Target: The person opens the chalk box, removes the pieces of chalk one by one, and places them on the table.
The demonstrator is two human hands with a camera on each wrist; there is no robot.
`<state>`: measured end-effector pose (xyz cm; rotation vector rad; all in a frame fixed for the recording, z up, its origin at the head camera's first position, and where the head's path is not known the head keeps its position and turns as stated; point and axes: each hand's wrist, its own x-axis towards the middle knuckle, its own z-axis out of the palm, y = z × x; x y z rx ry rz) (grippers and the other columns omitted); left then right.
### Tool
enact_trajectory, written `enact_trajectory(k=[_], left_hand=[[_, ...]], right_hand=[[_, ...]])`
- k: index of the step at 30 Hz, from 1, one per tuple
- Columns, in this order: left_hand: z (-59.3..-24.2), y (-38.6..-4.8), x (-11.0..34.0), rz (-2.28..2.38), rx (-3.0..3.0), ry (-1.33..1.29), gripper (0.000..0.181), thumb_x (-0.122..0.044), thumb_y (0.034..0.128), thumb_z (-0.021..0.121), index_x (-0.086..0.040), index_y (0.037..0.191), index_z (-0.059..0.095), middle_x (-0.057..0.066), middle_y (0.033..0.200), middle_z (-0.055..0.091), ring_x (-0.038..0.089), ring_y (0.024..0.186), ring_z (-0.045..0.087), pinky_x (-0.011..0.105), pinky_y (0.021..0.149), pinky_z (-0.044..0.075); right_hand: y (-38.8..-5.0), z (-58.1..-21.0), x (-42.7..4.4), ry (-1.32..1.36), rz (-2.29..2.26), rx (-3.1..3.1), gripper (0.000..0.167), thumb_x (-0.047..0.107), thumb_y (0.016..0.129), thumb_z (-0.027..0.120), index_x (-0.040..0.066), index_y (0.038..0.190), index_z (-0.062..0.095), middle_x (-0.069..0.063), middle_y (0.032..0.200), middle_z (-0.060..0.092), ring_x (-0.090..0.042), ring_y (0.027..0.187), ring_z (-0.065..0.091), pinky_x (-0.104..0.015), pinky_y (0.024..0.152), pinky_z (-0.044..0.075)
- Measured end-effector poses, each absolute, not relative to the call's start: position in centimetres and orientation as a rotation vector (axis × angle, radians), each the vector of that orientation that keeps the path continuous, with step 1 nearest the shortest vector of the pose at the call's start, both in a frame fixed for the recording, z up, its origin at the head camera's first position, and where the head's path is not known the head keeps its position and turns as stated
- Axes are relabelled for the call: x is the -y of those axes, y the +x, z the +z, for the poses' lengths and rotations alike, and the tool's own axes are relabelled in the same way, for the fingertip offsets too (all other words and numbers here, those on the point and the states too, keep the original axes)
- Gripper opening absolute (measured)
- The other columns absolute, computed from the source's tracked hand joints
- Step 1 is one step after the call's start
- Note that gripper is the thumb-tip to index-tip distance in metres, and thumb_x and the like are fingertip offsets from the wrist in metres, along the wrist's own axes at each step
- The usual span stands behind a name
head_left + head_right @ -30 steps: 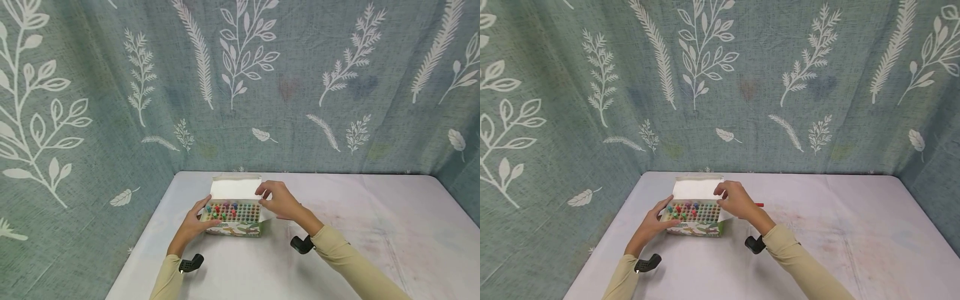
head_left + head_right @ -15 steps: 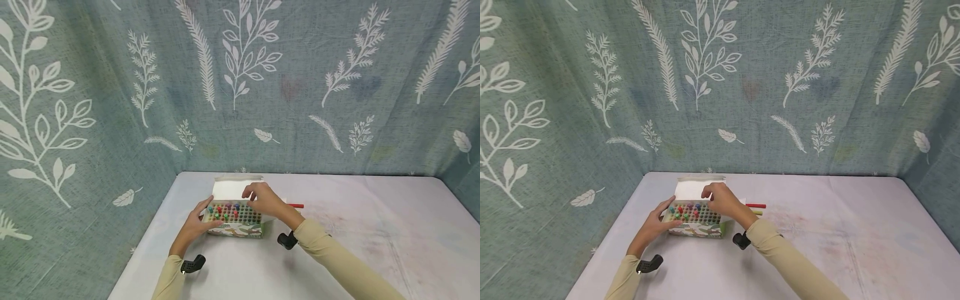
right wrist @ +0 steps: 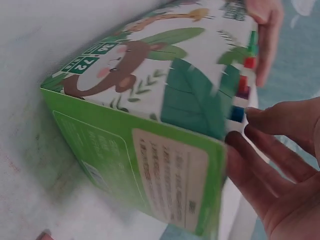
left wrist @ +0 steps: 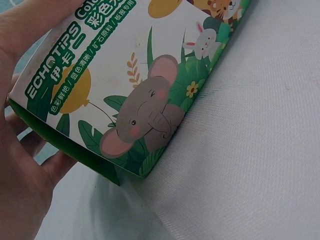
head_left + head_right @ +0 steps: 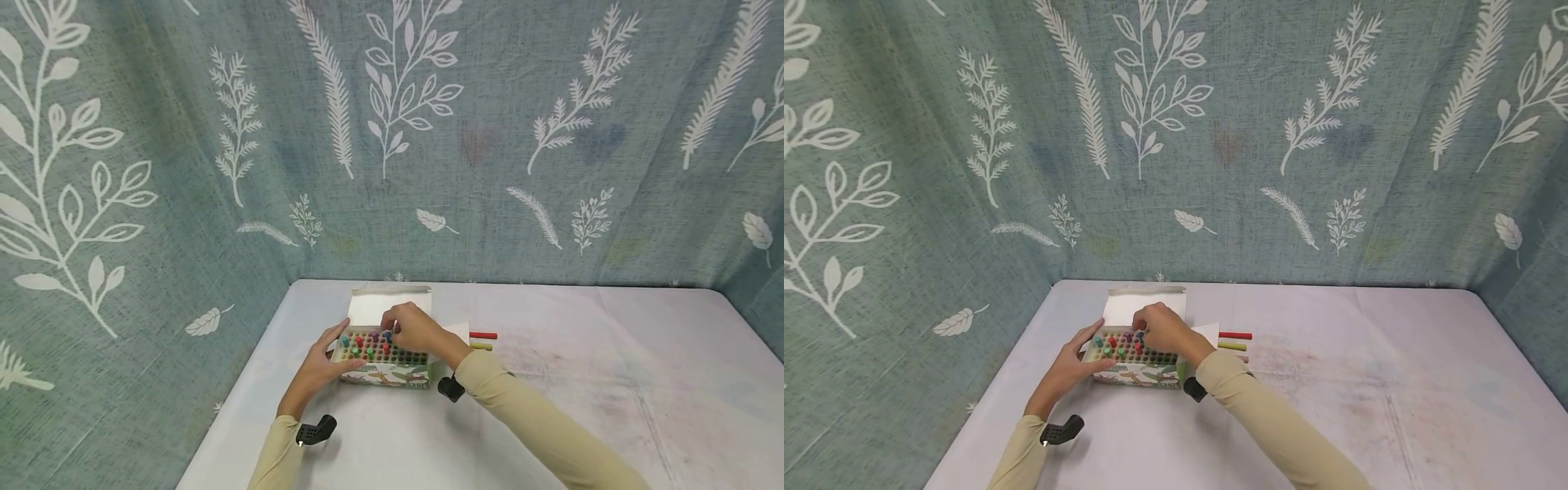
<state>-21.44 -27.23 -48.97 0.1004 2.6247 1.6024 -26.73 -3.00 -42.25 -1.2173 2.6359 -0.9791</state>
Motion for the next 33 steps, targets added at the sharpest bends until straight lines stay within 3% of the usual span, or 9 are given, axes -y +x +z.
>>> enact_trajectory(k=[7, 13, 23, 30, 33], left_hand=[[-46.7, -20.6, 26.4, 1.61, -2.582, 0.126, 0.089, -0.028, 0.0779, 0.08, -0.025, 0.15, 0.028, 0.007, 0.151, 0.026, 0.028, 0.116, 0.049, 0.044, 0.092, 0.044], [-45.4, -20.2, 25.9, 1.58, -2.573, 0.135, 0.088, -0.025, 0.0797, 0.079, -0.022, 0.151, 0.027, 0.007, 0.151, 0.026, 0.025, 0.115, 0.049, 0.041, 0.093, 0.044], [-45.5, -20.1, 25.9, 1.601, -2.562, 0.134, 0.088, -0.024, 0.0795, 0.079, -0.022, 0.151, 0.027, 0.007, 0.151, 0.025, 0.03, 0.122, 0.043, 0.049, 0.101, 0.037], [-45.6, -20.0, 26.0, 1.6, -2.561, 0.117, 0.088, -0.024, 0.0793, 0.079, -0.023, 0.151, 0.027, 0.006, 0.152, 0.025, 0.027, 0.116, 0.05, 0.042, 0.092, 0.046], [-45.6, -20.0, 26.1, 1.588, -2.576, 0.113, 0.088, -0.025, 0.0791, 0.079, -0.023, 0.151, 0.027, 0.007, 0.152, 0.025, 0.028, 0.12, 0.047, 0.044, 0.096, 0.043]], right_hand=[[-26.0, -42.3, 4.5, -1.218, -0.627, -2.763, 0.03, -0.009, 0.081, 0.063, 0.007, 0.105, 0.072, -0.006, 0.102, 0.067, -0.019, 0.093, 0.063, -0.024, 0.073, 0.052], [-26.0, -42.6, 4.9, -1.228, -0.474, -2.858, 0.025, -0.006, 0.083, 0.066, 0.008, 0.102, 0.074, -0.005, 0.1, 0.068, -0.018, 0.091, 0.064, -0.024, 0.075, 0.053], [-26.5, -42.7, 4.5, -1.237, -0.658, -2.823, 0.022, -0.009, 0.083, 0.064, 0.006, 0.095, 0.074, -0.006, 0.095, 0.068, -0.017, 0.087, 0.064, -0.025, 0.073, 0.053], [-26.7, -41.8, 3.9, -1.283, -0.83, -2.757, 0.022, -0.01, 0.084, 0.061, 0.003, 0.096, 0.073, -0.009, 0.095, 0.067, -0.02, 0.086, 0.064, -0.025, 0.072, 0.053], [-26.8, -40.9, 3.5, -1.31, -0.938, -2.72, 0.019, -0.009, 0.085, 0.059, -0.001, 0.097, 0.072, -0.012, 0.095, 0.067, -0.021, 0.084, 0.064, -0.025, 0.069, 0.053]])
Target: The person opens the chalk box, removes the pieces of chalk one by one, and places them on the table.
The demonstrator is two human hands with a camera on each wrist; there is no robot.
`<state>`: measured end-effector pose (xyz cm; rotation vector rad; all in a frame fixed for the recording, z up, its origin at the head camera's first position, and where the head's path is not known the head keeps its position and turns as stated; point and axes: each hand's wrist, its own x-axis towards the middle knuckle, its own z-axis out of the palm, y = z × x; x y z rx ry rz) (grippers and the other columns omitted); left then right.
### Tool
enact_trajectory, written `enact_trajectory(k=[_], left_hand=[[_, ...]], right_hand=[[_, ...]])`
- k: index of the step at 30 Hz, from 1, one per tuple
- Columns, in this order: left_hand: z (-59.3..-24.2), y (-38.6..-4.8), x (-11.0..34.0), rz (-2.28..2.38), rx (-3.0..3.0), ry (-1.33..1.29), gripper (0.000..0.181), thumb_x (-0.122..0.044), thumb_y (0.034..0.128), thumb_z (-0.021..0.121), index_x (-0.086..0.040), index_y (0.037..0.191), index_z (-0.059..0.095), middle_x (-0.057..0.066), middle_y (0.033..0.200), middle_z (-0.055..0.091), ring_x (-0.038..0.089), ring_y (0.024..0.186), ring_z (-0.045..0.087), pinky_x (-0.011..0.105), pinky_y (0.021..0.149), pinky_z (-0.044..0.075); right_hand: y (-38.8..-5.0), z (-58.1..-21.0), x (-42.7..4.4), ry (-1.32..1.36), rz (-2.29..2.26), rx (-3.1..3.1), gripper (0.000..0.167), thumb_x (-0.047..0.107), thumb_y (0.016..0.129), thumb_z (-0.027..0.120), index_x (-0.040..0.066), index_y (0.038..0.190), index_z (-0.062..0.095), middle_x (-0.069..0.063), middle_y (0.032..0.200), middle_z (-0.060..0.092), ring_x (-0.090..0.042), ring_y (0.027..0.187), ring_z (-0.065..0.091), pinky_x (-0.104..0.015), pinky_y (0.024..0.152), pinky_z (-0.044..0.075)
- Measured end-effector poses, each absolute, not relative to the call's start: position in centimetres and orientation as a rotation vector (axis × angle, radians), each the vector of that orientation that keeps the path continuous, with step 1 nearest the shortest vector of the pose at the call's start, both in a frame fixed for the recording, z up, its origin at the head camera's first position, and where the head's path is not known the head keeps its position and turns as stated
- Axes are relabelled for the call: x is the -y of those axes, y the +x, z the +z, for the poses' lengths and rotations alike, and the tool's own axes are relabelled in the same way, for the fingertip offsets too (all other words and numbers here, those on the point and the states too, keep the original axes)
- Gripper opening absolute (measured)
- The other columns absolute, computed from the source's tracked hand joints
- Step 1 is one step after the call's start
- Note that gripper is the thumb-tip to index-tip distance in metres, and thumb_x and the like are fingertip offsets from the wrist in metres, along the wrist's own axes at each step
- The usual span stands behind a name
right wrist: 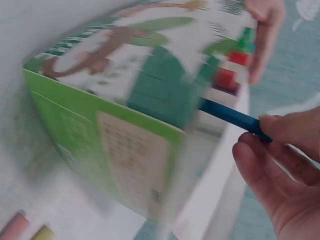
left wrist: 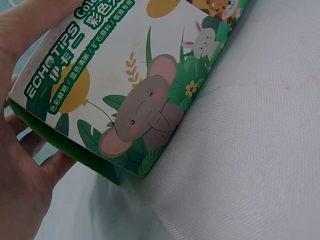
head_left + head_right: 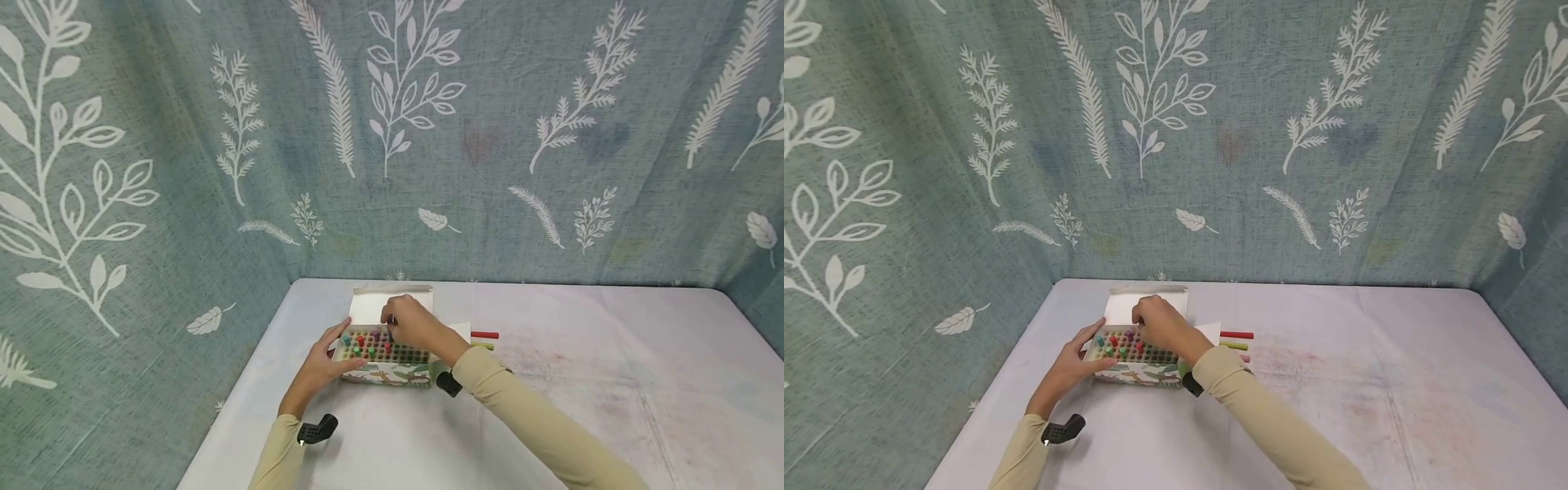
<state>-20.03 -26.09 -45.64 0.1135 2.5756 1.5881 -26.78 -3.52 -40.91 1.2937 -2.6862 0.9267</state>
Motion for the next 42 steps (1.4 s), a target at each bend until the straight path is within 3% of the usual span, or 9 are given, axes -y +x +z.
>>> enact_trajectory(k=[6, 13, 21, 31, 42], left_hand=[[-45.7, -20.1, 26.0, 1.571, -2.595, 0.121, 0.09, -0.027, 0.0787, 0.079, -0.024, 0.151, 0.026, 0.007, 0.152, 0.025, 0.032, 0.132, 0.034, 0.054, 0.106, 0.029], [-45.8, -20.2, 26.1, 1.577, -2.592, 0.123, 0.09, -0.025, 0.0793, 0.079, -0.021, 0.152, 0.025, 0.007, 0.152, 0.025, 0.031, 0.132, 0.033, 0.054, 0.105, 0.03], [-45.3, -19.9, 26.1, 1.547, -2.615, 0.172, 0.089, -0.025, 0.0804, 0.078, -0.019, 0.151, 0.025, 0.01, 0.153, 0.023, 0.033, 0.14, 0.018, 0.057, 0.109, 0.021], [-45.5, -20.0, 26.0, 1.552, -2.609, 0.15, 0.089, -0.027, 0.0802, 0.078, -0.019, 0.152, 0.025, 0.009, 0.152, 0.024, 0.033, 0.137, 0.026, 0.056, 0.107, 0.026], [-48.1, -21.5, 26.9, 1.557, -2.628, 0.143, 0.09, -0.032, 0.078, 0.079, -0.029, 0.151, 0.025, 0.006, 0.153, 0.023, 0.031, 0.14, 0.019, 0.058, 0.109, 0.02]], right_hand=[[-26.9, -39.2, 2.1, 1.284, 1.053, 2.602, 0.017, -0.008, 0.085, 0.059, -0.002, 0.094, 0.072, -0.014, 0.092, 0.066, -0.019, 0.079, 0.064, -0.023, 0.066, 0.052], [-26.6, -37.6, 0.0, 1.266, 1.07, 2.531, 0.012, -0.006, 0.084, 0.064, -0.001, 0.092, 0.071, -0.013, 0.089, 0.066, -0.021, 0.078, 0.065, -0.022, 0.066, 0.053], [-26.1, -37.0, -2.5, 1.197, 1.07, 2.52, 0.01, -0.004, 0.083, 0.067, 0.001, 0.089, 0.072, -0.009, 0.087, 0.064, -0.018, 0.077, 0.065, -0.022, 0.067, 0.053], [-25.0, -36.7, -5.0, 1.129, 1.11, 2.452, 0.009, -0.005, 0.081, 0.069, 0.002, 0.086, 0.072, -0.007, 0.085, 0.064, -0.018, 0.076, 0.065, -0.02, 0.064, 0.053], [-23.5, -36.6, -8.0, 1.03, 1.205, 2.414, 0.009, -0.008, 0.079, 0.07, 0.001, 0.083, 0.072, -0.004, 0.081, 0.062, -0.015, 0.073, 0.063, -0.021, 0.061, 0.053]])
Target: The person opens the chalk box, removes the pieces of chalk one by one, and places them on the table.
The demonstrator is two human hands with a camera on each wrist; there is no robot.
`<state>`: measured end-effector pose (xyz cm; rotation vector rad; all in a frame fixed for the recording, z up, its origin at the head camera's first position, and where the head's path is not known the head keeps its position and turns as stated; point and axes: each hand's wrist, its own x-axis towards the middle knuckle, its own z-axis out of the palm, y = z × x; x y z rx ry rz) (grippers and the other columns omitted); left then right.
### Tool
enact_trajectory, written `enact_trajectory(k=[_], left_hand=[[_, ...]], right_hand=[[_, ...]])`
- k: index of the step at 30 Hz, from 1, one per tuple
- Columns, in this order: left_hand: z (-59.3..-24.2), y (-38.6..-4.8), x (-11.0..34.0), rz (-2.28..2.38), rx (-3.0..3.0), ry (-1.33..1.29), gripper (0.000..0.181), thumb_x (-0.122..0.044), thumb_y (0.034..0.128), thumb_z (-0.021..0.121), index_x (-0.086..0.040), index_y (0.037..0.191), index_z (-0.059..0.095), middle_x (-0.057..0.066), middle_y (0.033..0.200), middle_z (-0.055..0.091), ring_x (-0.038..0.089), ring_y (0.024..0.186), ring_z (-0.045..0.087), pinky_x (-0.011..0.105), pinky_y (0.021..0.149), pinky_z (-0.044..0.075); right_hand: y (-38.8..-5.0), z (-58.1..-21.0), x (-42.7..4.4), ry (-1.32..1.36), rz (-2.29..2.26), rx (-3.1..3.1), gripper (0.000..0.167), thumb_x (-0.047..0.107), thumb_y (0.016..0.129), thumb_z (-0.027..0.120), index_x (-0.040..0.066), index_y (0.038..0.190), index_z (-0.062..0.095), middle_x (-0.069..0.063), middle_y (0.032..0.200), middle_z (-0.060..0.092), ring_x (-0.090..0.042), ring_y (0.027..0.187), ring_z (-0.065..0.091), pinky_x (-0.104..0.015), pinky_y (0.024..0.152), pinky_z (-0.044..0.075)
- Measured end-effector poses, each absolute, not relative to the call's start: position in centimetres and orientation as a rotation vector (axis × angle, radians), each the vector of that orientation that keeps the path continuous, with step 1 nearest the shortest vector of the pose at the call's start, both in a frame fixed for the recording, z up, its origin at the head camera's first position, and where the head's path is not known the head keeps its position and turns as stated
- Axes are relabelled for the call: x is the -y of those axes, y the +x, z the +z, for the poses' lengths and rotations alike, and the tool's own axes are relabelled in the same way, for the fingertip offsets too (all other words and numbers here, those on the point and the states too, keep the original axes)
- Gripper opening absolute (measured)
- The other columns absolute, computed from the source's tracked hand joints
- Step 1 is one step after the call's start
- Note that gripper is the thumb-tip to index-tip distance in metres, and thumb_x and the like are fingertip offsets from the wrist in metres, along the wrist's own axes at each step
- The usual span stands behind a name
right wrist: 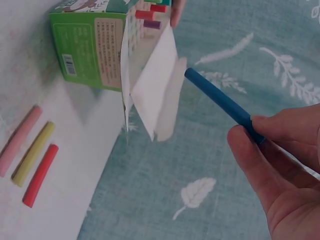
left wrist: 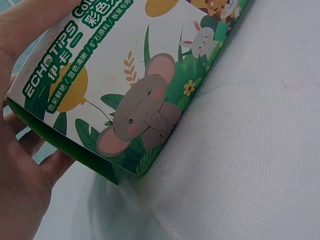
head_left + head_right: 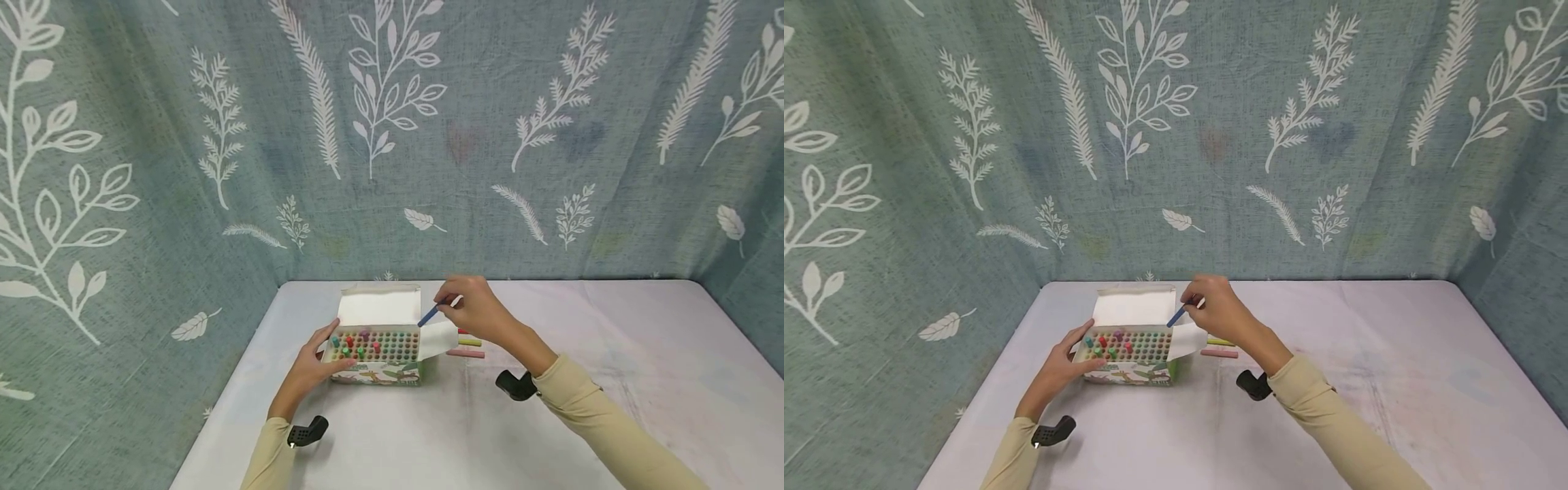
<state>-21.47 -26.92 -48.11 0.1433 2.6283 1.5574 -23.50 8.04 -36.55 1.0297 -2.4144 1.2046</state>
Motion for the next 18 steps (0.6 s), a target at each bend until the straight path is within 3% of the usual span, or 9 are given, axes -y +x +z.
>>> enact_trajectory(k=[7, 18], left_hand=[[-48.8, -21.6, 27.2, 1.553, -2.662, 0.169, 0.09, -0.036, 0.0767, 0.079, -0.033, 0.15, 0.027, 0.003, 0.151, 0.026, 0.029, 0.14, 0.02, 0.059, 0.108, 0.021], [-48.9, -21.7, 27.2, 1.552, -2.645, 0.171, 0.091, -0.031, 0.0786, 0.079, -0.027, 0.151, 0.024, 0.007, 0.152, 0.024, 0.032, 0.14, 0.02, 0.059, 0.108, 0.02]], right_hand=[[-22.5, -36.9, -9.9, 0.976, 1.271, 2.394, 0.01, -0.008, 0.079, 0.07, 0.0, 0.083, 0.071, -0.004, 0.083, 0.063, -0.016, 0.075, 0.063, -0.025, 0.062, 0.055], [-20.9, -38.8, -13.3, 0.853, 1.385, 2.334, 0.014, -0.009, 0.077, 0.072, 0.004, 0.082, 0.072, -0.002, 0.083, 0.066, -0.016, 0.073, 0.066, -0.025, 0.063, 0.056]])
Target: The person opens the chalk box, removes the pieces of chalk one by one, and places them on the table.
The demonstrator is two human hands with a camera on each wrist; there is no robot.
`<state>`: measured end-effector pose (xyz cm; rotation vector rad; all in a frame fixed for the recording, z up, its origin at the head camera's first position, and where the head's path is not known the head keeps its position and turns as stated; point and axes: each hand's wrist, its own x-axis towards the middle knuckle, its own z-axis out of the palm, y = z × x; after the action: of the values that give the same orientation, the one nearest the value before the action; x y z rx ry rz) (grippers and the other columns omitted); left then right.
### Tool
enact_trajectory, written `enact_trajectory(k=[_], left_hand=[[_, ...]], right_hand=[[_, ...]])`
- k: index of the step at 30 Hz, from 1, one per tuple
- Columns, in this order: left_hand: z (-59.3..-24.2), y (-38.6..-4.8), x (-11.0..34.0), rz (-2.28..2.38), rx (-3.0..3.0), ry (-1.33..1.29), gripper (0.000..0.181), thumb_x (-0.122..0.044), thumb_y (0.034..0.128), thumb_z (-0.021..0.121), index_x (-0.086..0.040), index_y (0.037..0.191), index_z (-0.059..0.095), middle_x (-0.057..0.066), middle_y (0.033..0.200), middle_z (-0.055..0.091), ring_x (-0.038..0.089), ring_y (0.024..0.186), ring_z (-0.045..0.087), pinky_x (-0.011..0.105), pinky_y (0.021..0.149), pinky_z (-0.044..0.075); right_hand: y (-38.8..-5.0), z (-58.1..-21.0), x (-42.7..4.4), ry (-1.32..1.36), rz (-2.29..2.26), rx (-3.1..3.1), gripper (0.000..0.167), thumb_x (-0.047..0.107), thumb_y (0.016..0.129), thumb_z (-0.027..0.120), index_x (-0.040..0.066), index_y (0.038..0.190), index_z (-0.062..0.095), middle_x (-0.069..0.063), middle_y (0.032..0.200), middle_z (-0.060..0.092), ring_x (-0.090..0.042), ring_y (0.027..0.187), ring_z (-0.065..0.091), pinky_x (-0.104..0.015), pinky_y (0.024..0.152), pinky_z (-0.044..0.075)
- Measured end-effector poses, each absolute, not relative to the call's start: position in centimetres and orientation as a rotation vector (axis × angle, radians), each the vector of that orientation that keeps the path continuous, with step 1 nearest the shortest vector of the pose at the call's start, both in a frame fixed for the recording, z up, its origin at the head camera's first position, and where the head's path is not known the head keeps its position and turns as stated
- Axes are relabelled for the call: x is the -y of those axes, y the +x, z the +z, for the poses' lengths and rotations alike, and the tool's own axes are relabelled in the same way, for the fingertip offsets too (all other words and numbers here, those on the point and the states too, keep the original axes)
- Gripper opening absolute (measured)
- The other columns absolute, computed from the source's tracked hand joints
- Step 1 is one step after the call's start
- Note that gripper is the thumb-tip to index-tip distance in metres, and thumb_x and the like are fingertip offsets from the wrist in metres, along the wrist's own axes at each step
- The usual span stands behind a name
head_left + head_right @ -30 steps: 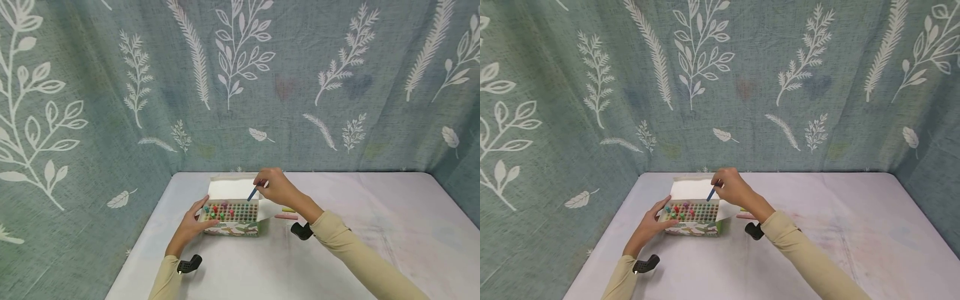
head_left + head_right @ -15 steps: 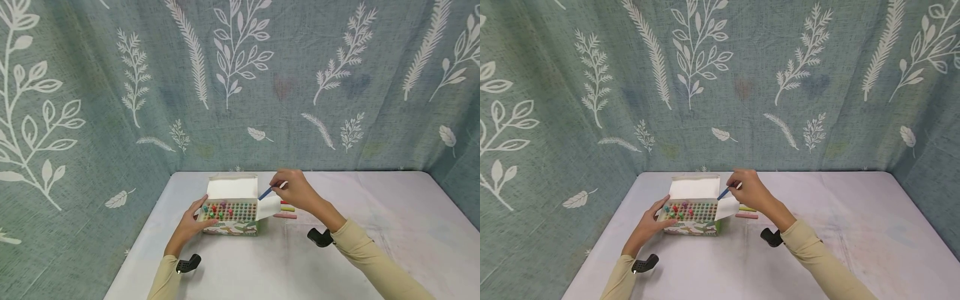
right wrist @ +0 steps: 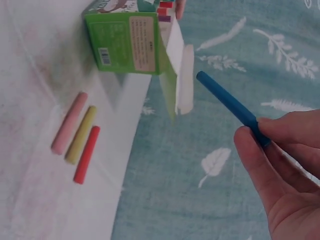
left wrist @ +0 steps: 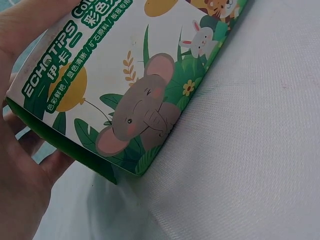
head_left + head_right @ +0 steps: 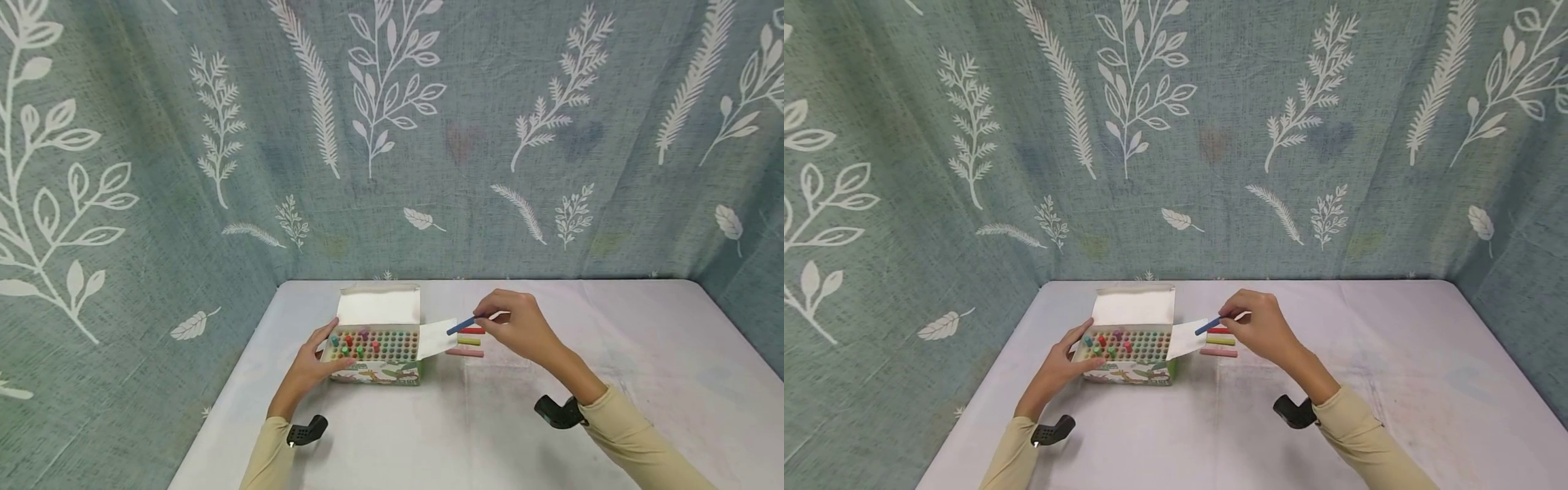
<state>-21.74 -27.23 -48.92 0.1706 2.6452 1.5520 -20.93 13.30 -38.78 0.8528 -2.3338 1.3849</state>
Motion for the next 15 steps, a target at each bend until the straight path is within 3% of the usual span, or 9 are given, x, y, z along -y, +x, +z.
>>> enact_trajectory(k=[6, 15], left_hand=[[-49.0, -21.9, 27.3, 1.569, -2.629, 0.157, 0.091, -0.028, 0.0794, 0.079, -0.025, 0.152, 0.024, 0.009, 0.152, 0.024, 0.033, 0.138, 0.022, 0.06, 0.107, 0.021], [-49.0, -21.7, 27.2, 1.589, -2.639, 0.152, 0.09, -0.033, 0.0763, 0.081, -0.033, 0.149, 0.028, 0.003, 0.149, 0.029, 0.029, 0.136, 0.028, 0.058, 0.107, 0.024]], right_hand=[[-20.1, -39.8, -15.0, 0.752, 1.457, 2.342, 0.014, -0.006, 0.079, 0.072, 0.006, 0.085, 0.072, -0.002, 0.086, 0.067, -0.017, 0.077, 0.066, -0.026, 0.066, 0.056], [-19.7, -42.2, -15.8, 0.608, 1.534, 2.395, 0.01, -0.003, 0.079, 0.074, 0.005, 0.085, 0.073, -0.003, 0.086, 0.067, -0.013, 0.077, 0.067, -0.025, 0.067, 0.056]])
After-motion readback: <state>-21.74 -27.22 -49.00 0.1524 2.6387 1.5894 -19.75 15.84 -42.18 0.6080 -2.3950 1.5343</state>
